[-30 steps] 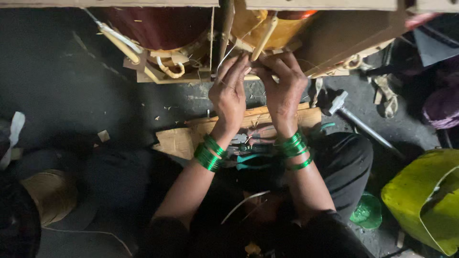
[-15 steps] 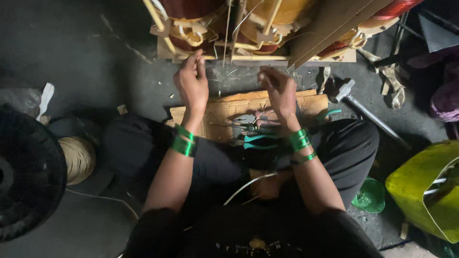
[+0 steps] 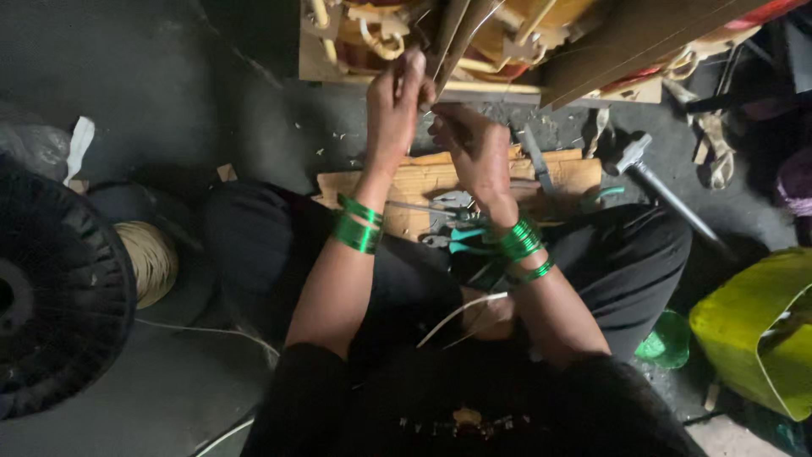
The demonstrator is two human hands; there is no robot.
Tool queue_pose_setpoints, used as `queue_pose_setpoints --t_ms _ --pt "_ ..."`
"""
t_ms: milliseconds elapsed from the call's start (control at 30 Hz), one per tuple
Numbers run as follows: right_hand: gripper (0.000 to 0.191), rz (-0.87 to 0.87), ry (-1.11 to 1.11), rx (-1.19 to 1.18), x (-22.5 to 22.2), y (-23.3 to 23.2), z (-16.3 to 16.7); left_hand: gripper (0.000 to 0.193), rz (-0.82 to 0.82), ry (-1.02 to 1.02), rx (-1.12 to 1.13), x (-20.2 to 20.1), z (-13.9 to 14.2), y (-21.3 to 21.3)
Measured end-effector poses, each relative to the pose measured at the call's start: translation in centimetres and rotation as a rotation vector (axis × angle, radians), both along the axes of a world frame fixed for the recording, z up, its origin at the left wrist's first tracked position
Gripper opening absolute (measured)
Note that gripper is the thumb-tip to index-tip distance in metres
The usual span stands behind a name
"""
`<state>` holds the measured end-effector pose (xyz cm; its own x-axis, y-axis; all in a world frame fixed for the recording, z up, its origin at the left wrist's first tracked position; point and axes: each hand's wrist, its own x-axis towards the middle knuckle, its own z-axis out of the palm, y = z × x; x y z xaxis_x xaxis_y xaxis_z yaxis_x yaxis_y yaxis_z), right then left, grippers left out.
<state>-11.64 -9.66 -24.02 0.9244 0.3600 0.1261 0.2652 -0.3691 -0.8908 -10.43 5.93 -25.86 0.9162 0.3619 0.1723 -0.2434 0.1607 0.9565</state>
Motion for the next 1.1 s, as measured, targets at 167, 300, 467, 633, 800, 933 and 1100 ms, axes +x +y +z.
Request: queue_pose_setpoints --t_ms 167,300,467,633,800,933,1100 --pt "0.023 0.075 -0.031 -0.113 -3.2 -2.5 -3.7 0.047 -0.065 -0.005 -0.219 -2.7 -1.6 1.8" --pt "0.021 0.035 -0.064 -0.277 -5.8 -8.2 -6.8 0.026 -0.116 0.18 -0.368 -5.3 -3.2 3.5" --pt "0.014 -0.102 -0.175 -0.366 -7.0 -14.2 -8.6 0.013 -0.042 0.159 -0.341 -6.7 -4.1 3.7" --pt "0.014 -0.27 -0.198 -0.385 -5.9 -17.1 -9.7 0.014 0.014 0.297 -0.129 -7.8 -5.4 2.1" --pt "0.014 -0.343 -0.213 -0.372 -4.9 -18.2 -9.0 0.021 0.136 0.302 0.466 -8.1 -5.5 1.7" --pt "0.027 -0.258 0.015 -0.057 -2.5 -15.0 -7.5 0.034 0.53 0.048 1.137 -8.0 -3.7 0.9" --pt "0.033 -0.124 0.354 0.675 2.1 -7.7 -5.2 0.036 0.426 -0.117 1.053 -3.9 -1.2 -0.2"
